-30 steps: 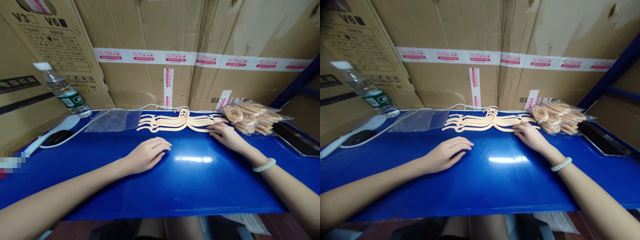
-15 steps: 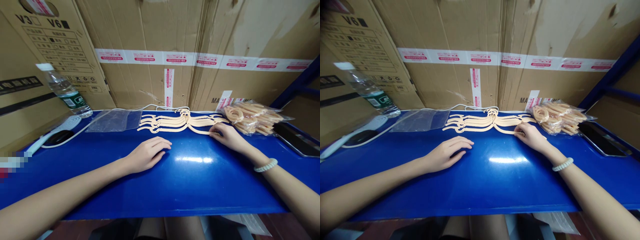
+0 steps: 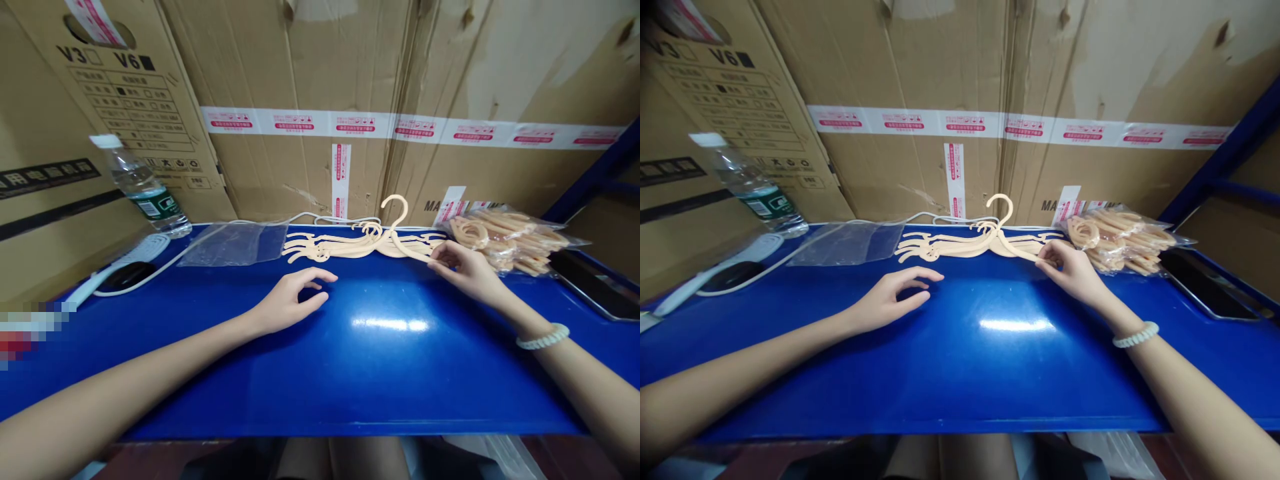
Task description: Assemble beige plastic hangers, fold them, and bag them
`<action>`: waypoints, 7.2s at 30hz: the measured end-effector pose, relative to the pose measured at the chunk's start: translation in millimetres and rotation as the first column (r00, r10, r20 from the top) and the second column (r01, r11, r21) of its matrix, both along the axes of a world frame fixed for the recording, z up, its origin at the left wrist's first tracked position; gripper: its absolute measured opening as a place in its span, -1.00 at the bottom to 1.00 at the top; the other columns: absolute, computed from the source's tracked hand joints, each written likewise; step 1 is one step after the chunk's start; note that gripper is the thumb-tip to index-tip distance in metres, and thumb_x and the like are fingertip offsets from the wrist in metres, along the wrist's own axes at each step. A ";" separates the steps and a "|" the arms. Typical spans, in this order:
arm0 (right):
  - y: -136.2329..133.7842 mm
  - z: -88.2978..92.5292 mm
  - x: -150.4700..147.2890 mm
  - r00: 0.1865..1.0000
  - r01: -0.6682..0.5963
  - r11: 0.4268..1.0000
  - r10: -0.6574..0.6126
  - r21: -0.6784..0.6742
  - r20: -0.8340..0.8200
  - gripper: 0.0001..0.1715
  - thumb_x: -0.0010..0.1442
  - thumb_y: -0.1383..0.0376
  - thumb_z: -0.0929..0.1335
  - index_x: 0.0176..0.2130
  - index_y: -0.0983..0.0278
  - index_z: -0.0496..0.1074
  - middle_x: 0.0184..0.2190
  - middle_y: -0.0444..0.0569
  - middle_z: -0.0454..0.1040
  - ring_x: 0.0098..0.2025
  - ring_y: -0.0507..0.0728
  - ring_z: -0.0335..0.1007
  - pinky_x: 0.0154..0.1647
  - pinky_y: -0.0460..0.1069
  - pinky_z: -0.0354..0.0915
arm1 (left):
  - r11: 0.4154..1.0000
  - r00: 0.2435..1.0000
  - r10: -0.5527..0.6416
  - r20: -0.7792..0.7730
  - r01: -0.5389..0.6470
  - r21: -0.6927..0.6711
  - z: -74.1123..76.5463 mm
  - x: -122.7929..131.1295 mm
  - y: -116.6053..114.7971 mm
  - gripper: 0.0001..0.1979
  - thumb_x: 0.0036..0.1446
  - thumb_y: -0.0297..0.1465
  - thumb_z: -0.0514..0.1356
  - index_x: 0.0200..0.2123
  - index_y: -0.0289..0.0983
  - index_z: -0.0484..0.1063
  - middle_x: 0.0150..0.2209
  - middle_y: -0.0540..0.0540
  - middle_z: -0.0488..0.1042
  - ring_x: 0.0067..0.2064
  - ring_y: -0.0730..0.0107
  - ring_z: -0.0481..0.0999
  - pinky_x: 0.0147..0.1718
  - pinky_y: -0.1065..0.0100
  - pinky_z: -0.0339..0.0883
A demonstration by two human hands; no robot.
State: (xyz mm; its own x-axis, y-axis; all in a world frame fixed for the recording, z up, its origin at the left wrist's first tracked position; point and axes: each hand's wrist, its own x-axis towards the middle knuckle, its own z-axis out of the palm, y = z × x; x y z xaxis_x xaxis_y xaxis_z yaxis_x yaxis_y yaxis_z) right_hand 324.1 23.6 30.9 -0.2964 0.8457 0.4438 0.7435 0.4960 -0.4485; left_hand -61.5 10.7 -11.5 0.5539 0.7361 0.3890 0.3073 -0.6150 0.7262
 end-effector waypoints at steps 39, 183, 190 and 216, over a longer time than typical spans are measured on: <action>-24.5 7.3 -28.0 0.864 -0.198 0.924 0.008 0.326 0.504 -0.67 0.43 0.28 0.22 -0.02 0.17 0.53 -0.31 0.08 0.59 -0.18 0.29 0.40 -0.16 0.14 0.27 | 0.975 0.977 0.210 0.019 -0.211 0.076 -2.9 -1.7 2.4 -0.61 0.33 -0.32 0.13 0.17 -0.22 0.46 0.01 -0.18 0.57 -0.09 0.22 0.56 -0.10 0.19 0.45; -55.0 2.2 -87.1 0.841 -0.538 0.784 0.525 -0.310 -0.132 -0.30 0.37 0.12 0.37 0.38 0.12 0.16 0.39 0.10 0.21 0.40 0.27 0.14 0.42 0.26 0.09 | 0.980 0.981 -0.168 0.096 0.177 -0.089 5.1 23.9 -23.4 -0.53 0.28 -0.49 0.14 0.24 -0.19 0.22 0.18 -0.24 0.43 0.15 0.15 0.50 0.10 0.09 0.45; -48.1 -16.3 -85.3 0.866 -0.450 0.822 0.497 -0.350 0.053 -0.33 0.45 0.04 0.24 0.44 0.06 0.07 0.47 -0.05 0.05 0.53 0.26 -0.29 0.49 0.34 -0.13 | 0.991 0.991 -0.069 -0.112 0.081 0.103 -0.5 22.7 -18.9 -0.52 0.30 -0.41 0.15 0.27 -0.18 0.23 0.28 -0.26 0.32 0.34 0.06 0.29 0.31 -0.08 0.23; -45.3 -9.4 -75.7 0.841 -0.464 0.878 0.477 -0.116 0.255 -0.54 0.44 0.29 0.24 0.27 0.14 0.39 0.19 0.09 0.43 0.25 0.26 0.29 0.27 0.26 0.29 | 0.950 0.962 0.091 -0.257 -0.006 0.312 2.7 21.3 -27.8 -0.73 0.29 -0.36 0.21 0.05 -0.23 0.41 0.09 -0.16 0.51 0.13 0.12 0.46 0.11 0.05 0.33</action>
State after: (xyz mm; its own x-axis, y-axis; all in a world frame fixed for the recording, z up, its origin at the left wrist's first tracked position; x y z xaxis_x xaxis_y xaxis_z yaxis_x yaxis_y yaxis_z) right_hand 248.4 -21.6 21.5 -0.7652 0.5921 0.2528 0.5205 0.8000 -0.2984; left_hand -40.2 -17.2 -8.8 0.6343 0.6337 0.4429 0.4973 -0.7730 0.3938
